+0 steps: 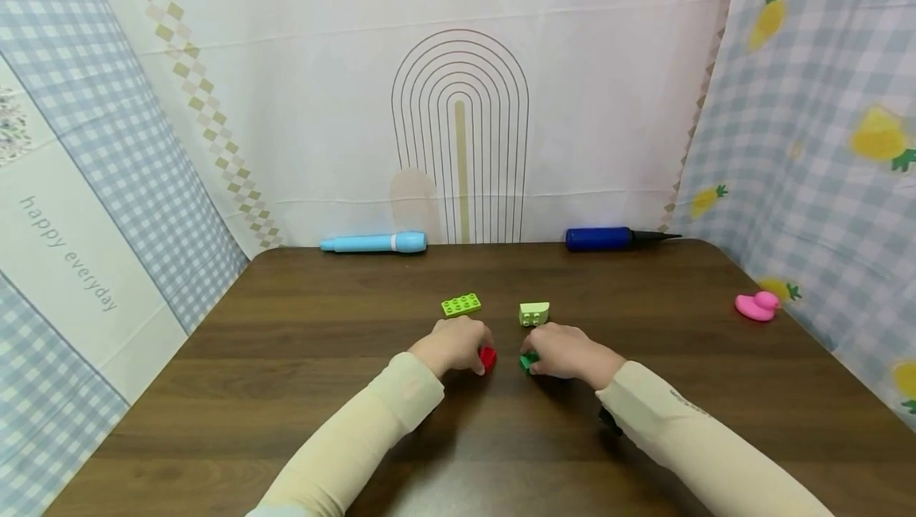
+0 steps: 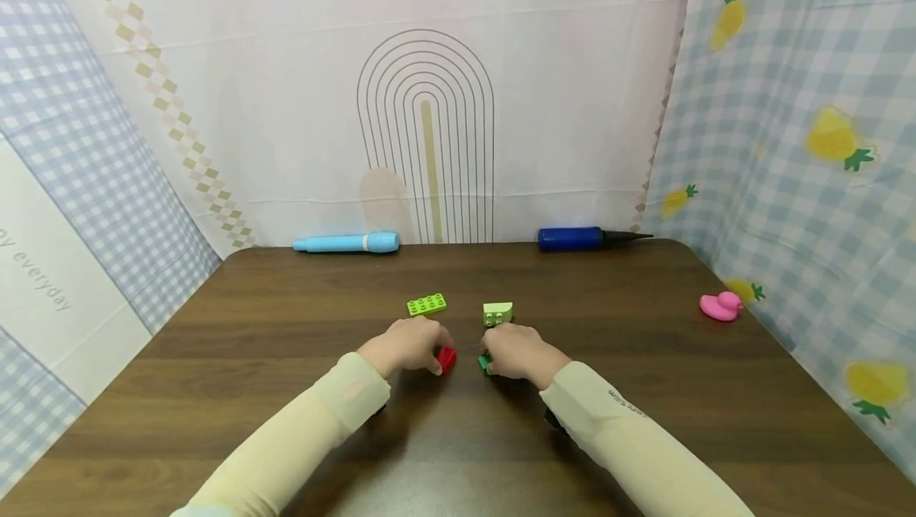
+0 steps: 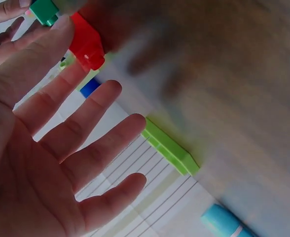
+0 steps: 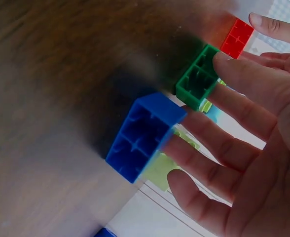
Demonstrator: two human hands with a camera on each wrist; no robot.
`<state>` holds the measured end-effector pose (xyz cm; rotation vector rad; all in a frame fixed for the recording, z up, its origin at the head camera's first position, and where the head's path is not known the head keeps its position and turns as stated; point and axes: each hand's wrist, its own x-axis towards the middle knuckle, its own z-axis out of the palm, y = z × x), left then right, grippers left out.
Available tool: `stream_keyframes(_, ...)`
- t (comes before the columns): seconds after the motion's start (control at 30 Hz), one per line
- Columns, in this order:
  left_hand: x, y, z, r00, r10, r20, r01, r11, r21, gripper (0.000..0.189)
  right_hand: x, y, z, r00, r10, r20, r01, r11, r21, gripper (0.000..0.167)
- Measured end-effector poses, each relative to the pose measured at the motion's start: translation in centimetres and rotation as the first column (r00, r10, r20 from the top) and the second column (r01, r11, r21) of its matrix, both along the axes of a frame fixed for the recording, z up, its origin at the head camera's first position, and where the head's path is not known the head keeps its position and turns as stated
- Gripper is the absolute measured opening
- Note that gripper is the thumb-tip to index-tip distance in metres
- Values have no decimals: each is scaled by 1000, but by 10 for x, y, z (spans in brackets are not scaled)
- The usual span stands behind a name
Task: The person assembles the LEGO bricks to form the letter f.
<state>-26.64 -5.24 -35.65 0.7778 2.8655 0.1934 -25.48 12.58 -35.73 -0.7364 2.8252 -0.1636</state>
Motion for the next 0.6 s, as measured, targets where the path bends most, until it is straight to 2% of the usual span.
stream_keyframes(0.2,-2,3,-2,1000,-6,-11,6,999,-36,19,-2,-3,-4,1000,17,-3,-17,1000,18,7)
stream_keyframes(0.37,-3,2,-1,999,-34,-19,33,999,-22,20,-3,-1,-4,999,-22,37,22,1000,-15,13)
stream_keyframes(0.6,-2,2,1,1000,-28,-4,28,999,34,28,-3,3,4,997,-58,53,65,987,-150,25)
